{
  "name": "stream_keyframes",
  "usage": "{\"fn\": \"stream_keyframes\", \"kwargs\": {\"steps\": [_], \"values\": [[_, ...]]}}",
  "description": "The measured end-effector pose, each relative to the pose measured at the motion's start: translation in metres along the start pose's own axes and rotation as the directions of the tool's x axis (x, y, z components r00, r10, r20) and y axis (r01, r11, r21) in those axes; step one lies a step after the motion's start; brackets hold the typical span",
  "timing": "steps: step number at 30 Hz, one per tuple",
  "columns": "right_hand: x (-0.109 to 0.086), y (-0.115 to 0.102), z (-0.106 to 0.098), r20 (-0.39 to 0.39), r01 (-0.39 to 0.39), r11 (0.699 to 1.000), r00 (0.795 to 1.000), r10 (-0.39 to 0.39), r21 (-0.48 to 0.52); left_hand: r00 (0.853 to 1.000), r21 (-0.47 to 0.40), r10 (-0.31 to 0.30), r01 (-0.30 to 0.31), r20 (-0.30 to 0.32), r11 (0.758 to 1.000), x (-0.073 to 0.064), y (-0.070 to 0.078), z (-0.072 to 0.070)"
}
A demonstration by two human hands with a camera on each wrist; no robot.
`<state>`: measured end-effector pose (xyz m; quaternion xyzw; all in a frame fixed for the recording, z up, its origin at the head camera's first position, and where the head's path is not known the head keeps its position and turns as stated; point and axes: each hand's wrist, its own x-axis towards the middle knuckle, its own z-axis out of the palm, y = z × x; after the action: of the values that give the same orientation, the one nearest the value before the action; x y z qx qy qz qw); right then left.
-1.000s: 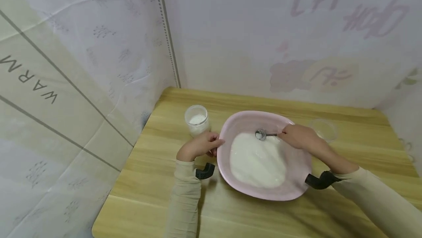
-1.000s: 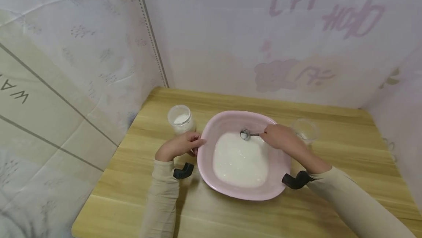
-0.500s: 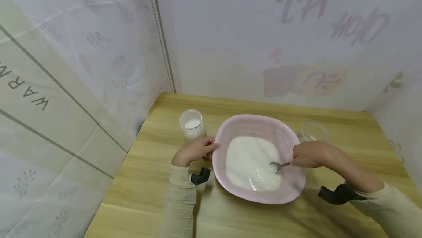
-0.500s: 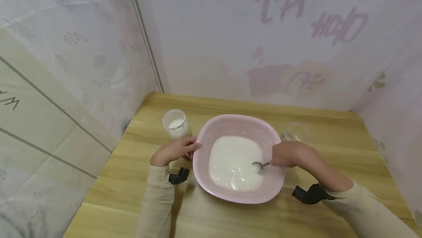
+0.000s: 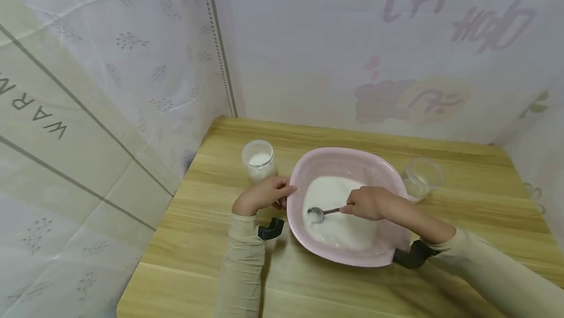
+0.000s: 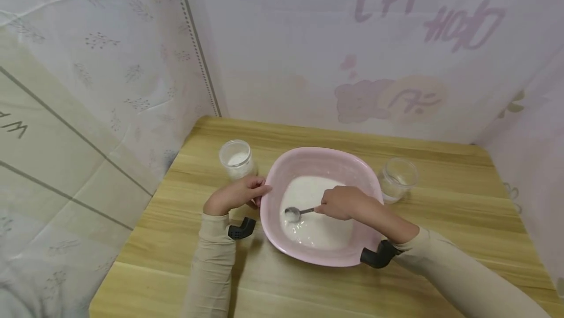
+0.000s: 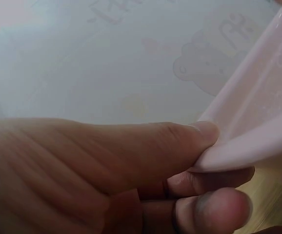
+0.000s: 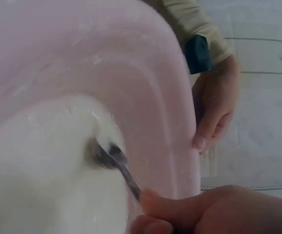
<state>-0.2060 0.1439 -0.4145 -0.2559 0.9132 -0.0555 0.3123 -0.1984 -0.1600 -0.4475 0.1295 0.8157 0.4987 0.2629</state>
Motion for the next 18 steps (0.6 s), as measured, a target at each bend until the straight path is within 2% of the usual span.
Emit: {"fn": "stream_keyframes", "kwargs": {"steps": [5, 9, 14, 18], "values": [[0.021, 0.006, -0.006, -0.129, -0.023, 1.0, 0.991, 0.021, -0.018, 1.0, 0.0, 0.002, -0.002, -0.002, 1.0, 0.0, -0.001, 0.0], [0.022, 0.024, -0.012, -0.143, -0.075, 0.997, 0.987, 0.073, -0.007, 1.0, 0.005, 0.005, -0.005, 0.009, 1.0, 0.002, -0.002, 0.001], [0.002, 0.046, -0.021, -0.118, -0.113, 0.993, 0.987, 0.111, -0.014, 1.0, 0.001, 0.005, -0.005, 0.011, 1.0, 0.003, -0.002, 0.001], [-0.02, 0.057, -0.032, -0.026, -0.138, 0.989, 0.99, 0.136, -0.049, 1.0, -0.01, -0.006, 0.006, 0.007, 1.0, 0.001, -0.002, 0.0]]}}
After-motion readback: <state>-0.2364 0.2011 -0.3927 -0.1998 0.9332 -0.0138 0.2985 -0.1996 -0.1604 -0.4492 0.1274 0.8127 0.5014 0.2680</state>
